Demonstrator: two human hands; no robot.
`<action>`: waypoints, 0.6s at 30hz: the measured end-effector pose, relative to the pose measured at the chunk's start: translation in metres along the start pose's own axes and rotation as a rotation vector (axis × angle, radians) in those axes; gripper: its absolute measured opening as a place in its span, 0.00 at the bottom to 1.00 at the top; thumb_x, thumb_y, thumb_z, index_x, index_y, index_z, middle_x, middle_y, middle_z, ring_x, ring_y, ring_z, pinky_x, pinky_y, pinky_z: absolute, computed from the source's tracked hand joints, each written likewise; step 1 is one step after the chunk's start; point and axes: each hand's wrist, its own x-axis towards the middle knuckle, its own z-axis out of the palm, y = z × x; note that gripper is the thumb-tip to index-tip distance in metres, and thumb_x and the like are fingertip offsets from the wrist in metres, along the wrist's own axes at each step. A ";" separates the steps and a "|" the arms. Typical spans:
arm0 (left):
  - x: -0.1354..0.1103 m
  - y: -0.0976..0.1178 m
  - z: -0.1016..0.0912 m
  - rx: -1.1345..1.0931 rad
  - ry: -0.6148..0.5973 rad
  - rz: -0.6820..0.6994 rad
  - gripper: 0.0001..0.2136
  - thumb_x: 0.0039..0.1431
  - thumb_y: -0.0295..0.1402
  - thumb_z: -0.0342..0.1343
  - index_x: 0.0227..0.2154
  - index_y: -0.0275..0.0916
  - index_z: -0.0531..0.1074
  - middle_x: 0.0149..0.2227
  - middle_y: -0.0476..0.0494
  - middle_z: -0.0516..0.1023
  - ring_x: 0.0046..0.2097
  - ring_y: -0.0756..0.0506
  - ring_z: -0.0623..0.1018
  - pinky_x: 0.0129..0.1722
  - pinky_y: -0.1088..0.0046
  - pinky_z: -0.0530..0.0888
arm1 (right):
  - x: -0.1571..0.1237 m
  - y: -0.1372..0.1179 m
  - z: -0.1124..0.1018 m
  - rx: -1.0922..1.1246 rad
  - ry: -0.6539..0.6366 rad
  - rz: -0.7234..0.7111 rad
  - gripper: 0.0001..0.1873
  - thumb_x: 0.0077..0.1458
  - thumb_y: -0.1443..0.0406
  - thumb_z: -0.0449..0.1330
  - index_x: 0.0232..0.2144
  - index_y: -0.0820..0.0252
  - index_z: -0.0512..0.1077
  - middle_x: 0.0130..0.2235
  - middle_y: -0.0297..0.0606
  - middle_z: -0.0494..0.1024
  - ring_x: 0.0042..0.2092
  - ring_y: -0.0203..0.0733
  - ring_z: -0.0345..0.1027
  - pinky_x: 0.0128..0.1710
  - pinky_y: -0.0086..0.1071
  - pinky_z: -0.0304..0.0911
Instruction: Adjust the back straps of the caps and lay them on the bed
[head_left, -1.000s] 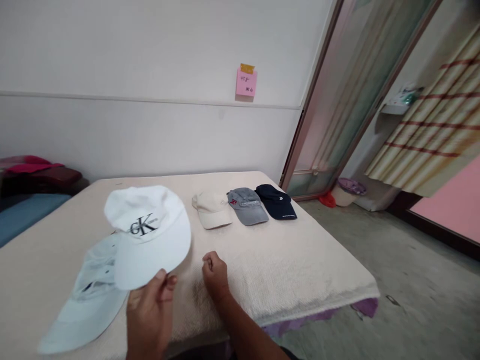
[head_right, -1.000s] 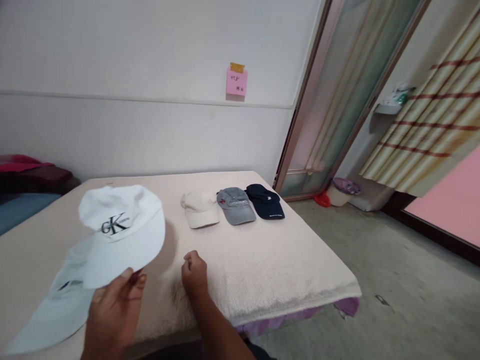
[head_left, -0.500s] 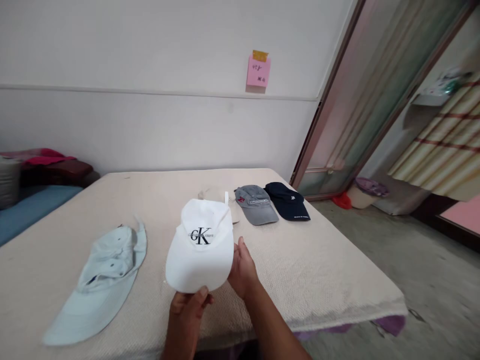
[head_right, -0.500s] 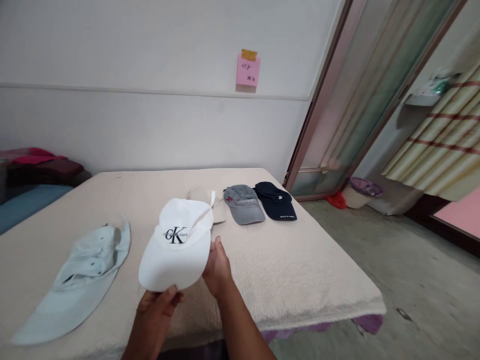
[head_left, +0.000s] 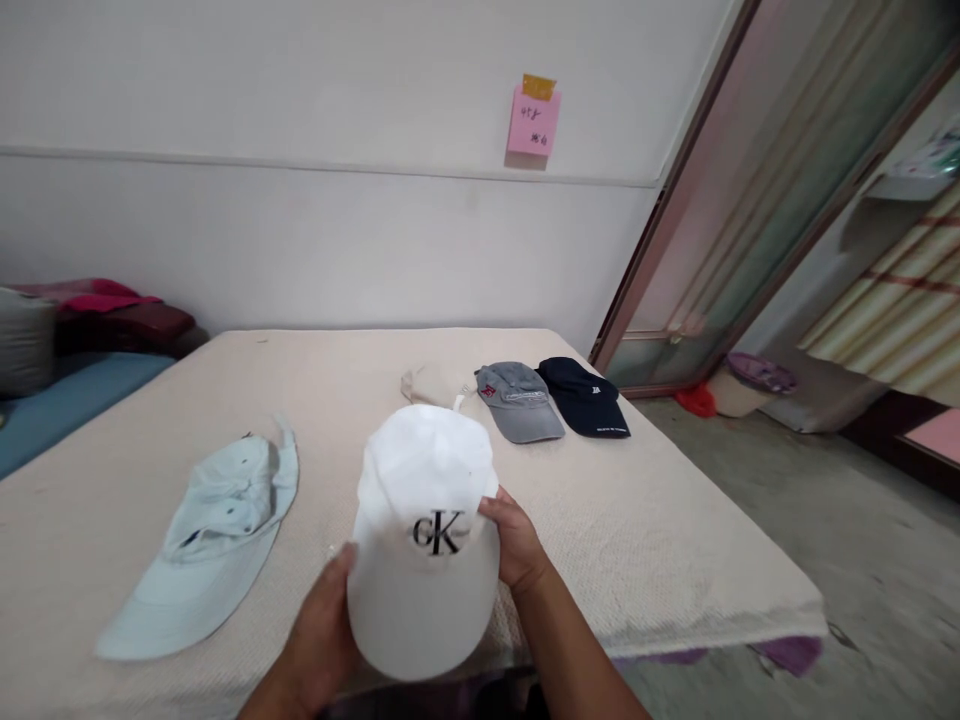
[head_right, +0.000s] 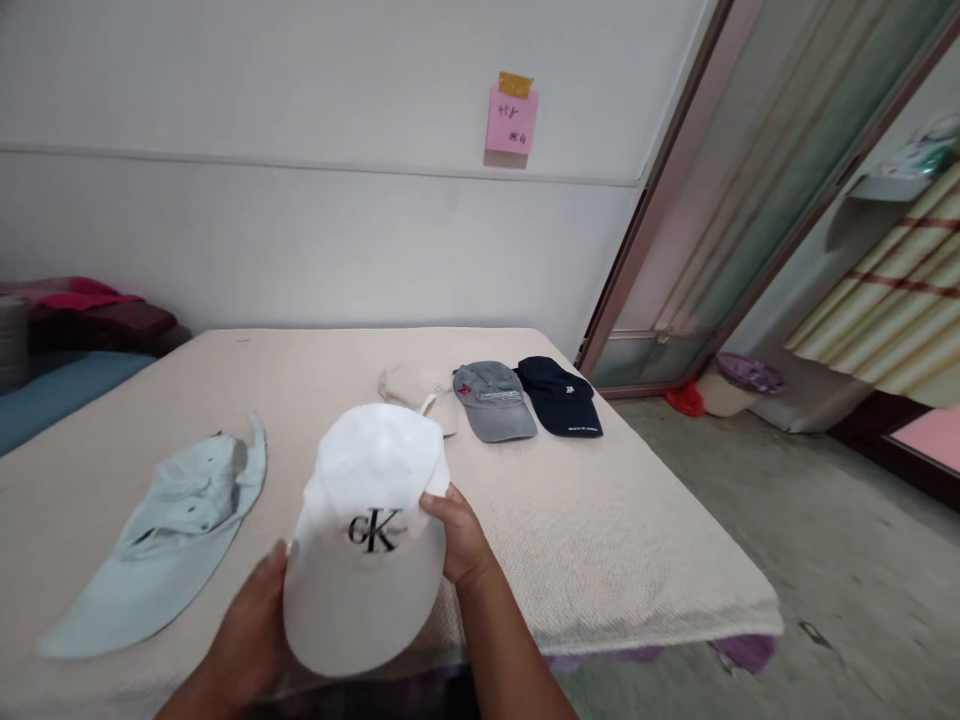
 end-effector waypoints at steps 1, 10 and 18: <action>0.001 0.009 -0.002 -0.031 0.010 -0.010 0.22 0.40 0.48 0.63 0.36 0.36 0.78 0.33 0.34 0.82 0.47 0.28 0.76 0.42 0.53 0.75 | -0.003 0.002 0.000 -0.024 -0.022 0.040 0.24 0.41 0.67 0.66 0.44 0.62 0.72 0.37 0.42 0.81 0.34 0.47 0.75 0.37 0.38 0.68; 0.008 0.043 -0.024 -0.060 0.098 0.027 0.17 0.46 0.33 0.58 0.40 0.34 0.77 0.26 0.38 0.81 0.39 0.31 0.80 0.39 0.54 0.76 | -0.019 0.025 -0.006 -0.150 -0.181 0.344 0.15 0.35 0.71 0.68 0.32 0.62 0.76 0.31 0.37 0.79 0.31 0.39 0.72 0.36 0.33 0.66; -0.009 0.033 -0.019 0.220 -0.262 -0.100 0.19 0.39 0.24 0.65 0.39 0.33 0.77 0.29 0.38 0.81 0.29 0.37 0.80 0.31 0.62 0.75 | -0.012 -0.003 0.001 -0.055 -0.110 0.138 0.16 0.41 0.62 0.65 0.36 0.61 0.74 0.31 0.38 0.76 0.32 0.40 0.69 0.34 0.32 0.63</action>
